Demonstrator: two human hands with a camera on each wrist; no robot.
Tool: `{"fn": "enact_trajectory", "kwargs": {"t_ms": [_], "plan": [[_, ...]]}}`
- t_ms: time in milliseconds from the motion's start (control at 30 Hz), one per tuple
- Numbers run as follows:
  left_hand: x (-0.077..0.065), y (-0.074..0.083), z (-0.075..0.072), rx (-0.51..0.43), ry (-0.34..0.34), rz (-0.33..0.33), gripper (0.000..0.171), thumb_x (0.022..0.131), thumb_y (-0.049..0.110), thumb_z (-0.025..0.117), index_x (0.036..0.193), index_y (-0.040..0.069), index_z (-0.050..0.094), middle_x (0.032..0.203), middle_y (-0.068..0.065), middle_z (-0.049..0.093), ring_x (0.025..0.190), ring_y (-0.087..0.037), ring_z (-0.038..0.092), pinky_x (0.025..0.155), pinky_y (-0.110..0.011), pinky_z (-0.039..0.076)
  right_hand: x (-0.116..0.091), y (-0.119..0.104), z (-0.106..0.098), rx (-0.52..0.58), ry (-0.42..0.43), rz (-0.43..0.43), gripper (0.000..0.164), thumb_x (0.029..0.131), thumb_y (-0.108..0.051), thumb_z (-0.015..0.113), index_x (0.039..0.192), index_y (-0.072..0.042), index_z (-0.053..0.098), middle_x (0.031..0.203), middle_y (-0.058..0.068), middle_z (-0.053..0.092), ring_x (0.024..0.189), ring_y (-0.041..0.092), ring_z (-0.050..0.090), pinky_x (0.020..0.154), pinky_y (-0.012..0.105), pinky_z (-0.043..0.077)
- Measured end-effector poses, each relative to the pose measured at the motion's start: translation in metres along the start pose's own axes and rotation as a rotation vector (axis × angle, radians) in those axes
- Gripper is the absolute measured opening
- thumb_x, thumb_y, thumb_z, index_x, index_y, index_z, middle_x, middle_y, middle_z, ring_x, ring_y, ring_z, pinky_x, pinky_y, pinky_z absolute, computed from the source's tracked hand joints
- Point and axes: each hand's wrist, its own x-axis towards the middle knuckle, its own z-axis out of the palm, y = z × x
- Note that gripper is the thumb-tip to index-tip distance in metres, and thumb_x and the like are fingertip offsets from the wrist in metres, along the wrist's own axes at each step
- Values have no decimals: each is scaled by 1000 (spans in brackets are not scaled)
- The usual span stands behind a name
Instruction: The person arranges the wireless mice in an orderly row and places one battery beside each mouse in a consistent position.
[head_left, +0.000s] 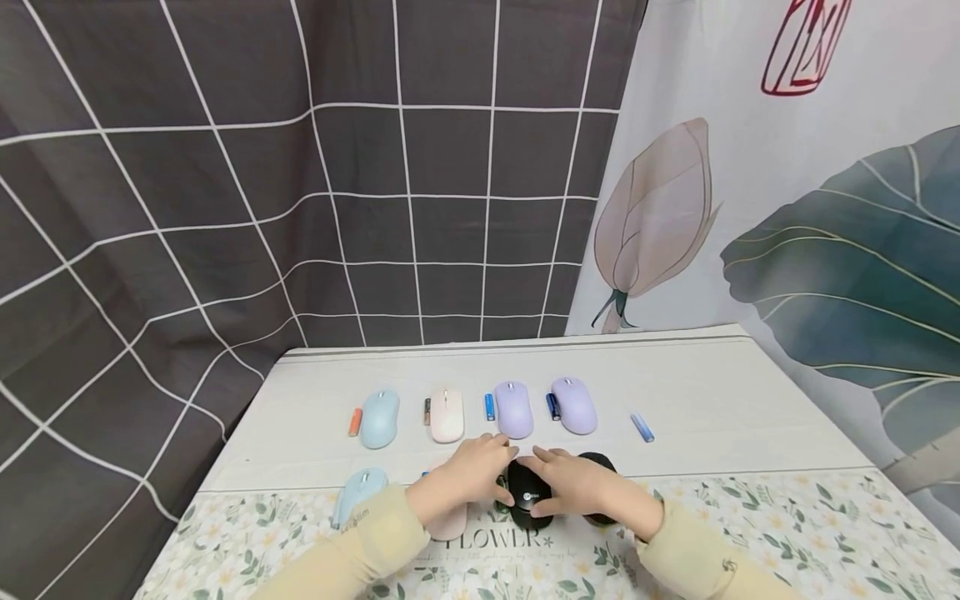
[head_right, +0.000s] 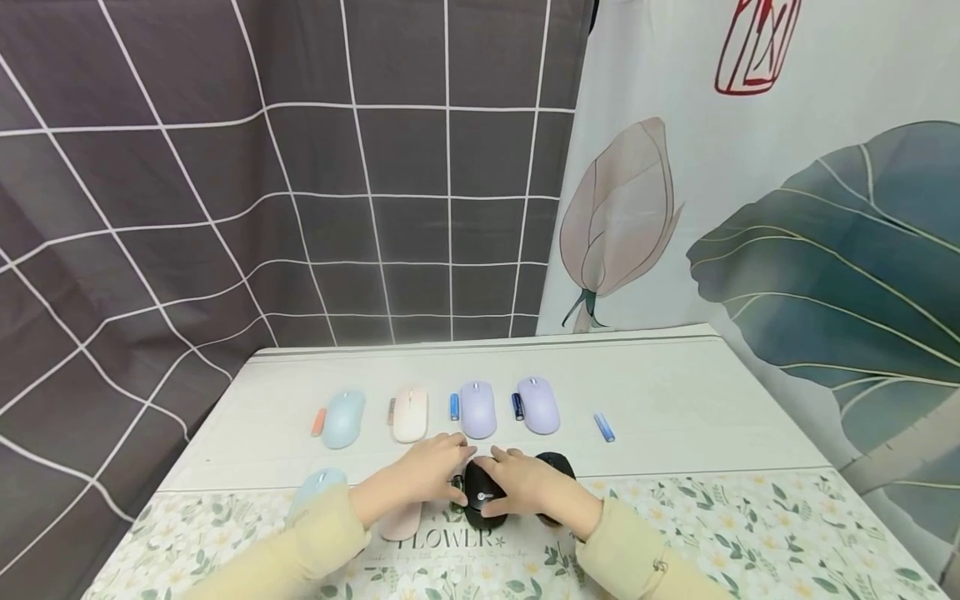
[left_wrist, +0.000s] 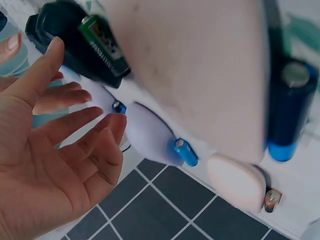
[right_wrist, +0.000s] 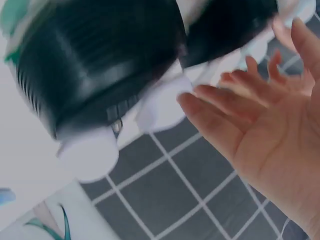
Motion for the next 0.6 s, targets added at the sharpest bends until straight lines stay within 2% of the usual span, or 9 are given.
{"fn": "enact_trajectory", "kwargs": {"t_ms": [133,367,600], "plan": [[1,1,-9,11,13,21,65,70,48,77,124,15,61,114,1,62,96,-14,59,74,-27,53,-6,6,-13,72,-6,19,67,83,-36,70,138,-6,45,143,25,41,130,43,41,99,59,42],[1,5,-18,30,35,108,52,75,45,74,119,20,64,109,4,63,96,-10,59,74,-23,52,-18,25,-28,142,-25,-7,63,87,-30,67,136,1,44,139,26,45,126,43,46,101,57,41],[17,14,-27,31,123,175,41,84,42,67,118,21,65,108,5,64,98,-10,61,79,-22,52,-27,55,-38,134,45,-29,58,90,-27,62,134,6,44,134,25,51,117,42,53,96,56,45]]}}
